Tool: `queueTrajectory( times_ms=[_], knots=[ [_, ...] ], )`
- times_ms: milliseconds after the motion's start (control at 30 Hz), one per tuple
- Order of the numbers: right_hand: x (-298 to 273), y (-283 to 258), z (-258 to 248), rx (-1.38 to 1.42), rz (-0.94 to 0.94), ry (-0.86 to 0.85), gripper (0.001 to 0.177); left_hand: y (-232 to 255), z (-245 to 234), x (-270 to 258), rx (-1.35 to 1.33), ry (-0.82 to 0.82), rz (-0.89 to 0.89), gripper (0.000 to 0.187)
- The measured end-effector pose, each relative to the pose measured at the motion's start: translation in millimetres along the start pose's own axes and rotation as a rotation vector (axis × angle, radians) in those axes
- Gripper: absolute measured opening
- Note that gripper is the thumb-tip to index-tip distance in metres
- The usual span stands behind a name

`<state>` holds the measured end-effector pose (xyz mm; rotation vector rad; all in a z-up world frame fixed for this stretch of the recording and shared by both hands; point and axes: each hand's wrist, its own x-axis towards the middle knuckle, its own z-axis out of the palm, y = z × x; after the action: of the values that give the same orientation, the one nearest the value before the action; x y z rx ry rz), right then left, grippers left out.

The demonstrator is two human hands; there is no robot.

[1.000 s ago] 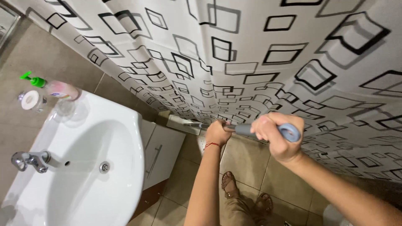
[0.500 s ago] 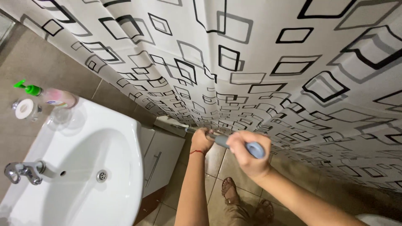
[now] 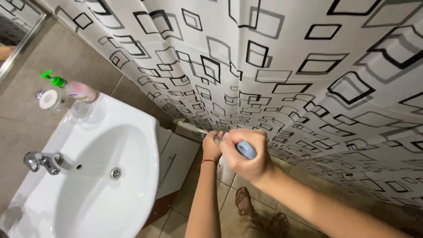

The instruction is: Mopping the tile floor of a bathroom, navigating around the toilet and bidet.

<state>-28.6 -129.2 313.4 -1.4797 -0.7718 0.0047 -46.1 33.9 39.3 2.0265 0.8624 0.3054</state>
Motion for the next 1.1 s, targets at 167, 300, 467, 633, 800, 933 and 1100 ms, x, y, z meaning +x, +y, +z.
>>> queueTrajectory(
  times_ms=[167,300,467,633,800,933,1100],
  knots=[
    [-9,4,-1,-0.071,-0.047,0.084,0.031,5,-6,7,0.074,-0.193,-0.037,0.032],
    [-10,17,2,-0.1,-0.071,0.186,0.026,-8,2,19,0.098,-0.184,0.082,0.021],
    [-8,32,9,-0.155,0.0,0.207,0.021,-41,15,40,0.156,-0.186,0.17,0.015],
    [16,35,16,0.006,-0.069,0.155,0.026,-14,4,38,0.02,-0.014,0.162,0.024],
    [47,7,20,0.043,0.023,0.088,0.032,18,-6,37,-0.094,0.008,0.061,0.03],
    [60,-11,24,-0.01,0.059,0.129,0.03,69,-37,26,-0.138,-0.129,0.022,0.033],
    [54,-2,25,-0.121,-0.04,0.205,0.029,26,-27,63,-0.027,-0.28,0.115,0.027]
  ],
)
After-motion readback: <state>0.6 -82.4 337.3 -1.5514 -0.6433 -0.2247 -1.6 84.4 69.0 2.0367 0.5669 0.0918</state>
